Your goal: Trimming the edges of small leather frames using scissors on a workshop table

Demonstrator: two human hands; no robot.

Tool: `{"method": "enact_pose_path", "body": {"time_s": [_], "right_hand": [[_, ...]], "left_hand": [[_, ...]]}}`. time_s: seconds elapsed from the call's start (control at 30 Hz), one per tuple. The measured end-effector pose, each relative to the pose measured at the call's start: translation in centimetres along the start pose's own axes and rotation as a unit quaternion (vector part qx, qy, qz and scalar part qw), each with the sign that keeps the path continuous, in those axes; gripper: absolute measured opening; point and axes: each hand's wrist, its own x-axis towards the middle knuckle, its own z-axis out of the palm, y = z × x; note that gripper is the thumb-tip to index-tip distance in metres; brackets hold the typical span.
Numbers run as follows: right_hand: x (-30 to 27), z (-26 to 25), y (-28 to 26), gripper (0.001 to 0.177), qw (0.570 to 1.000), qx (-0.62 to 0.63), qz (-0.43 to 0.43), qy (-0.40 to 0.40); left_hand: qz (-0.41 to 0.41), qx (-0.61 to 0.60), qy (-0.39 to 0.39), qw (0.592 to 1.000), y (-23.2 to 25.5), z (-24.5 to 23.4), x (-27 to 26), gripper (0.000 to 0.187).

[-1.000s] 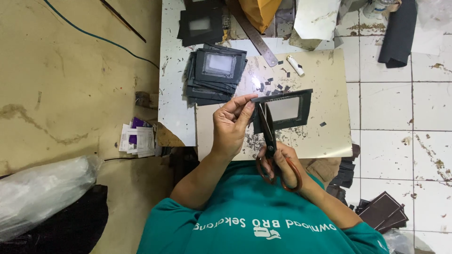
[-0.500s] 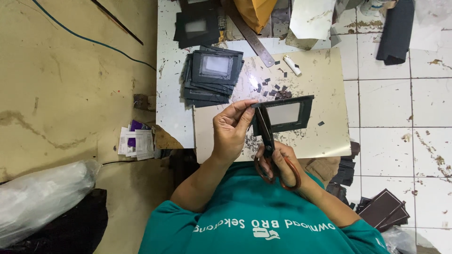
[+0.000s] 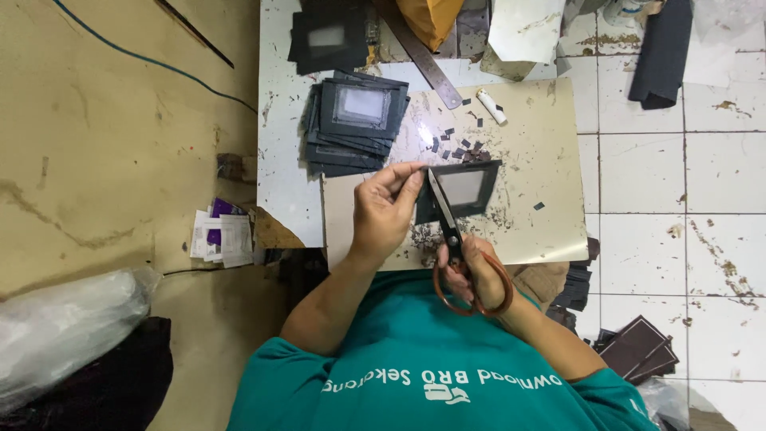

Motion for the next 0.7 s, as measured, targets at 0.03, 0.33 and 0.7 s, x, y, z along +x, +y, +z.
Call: {"method": "enact_pose_path", "body": {"time_s": [0.03,0.33,0.7], "right_hand": [[0.1,-0.1,-0.8,0.067,1.000,-0.002,0.003,0.000],[2.9,2.1,-9.8,0.026,0.778,-0.535,-0.320,0.078],[5.4,2.4,-9.3,0.026,0.969,-0.199,-0.142,0.030]], "left_hand": [[-0.002,-0.002,0.003,1.000,-0.5,-0.1,0.0,0.017],[0.005,0.145,-0.083,0.986,2.7,-1.2,-0.2,0.030],[-0.020,0.028,-0.305,0.952,4.8,-3.3,0.6,0.043]]}}
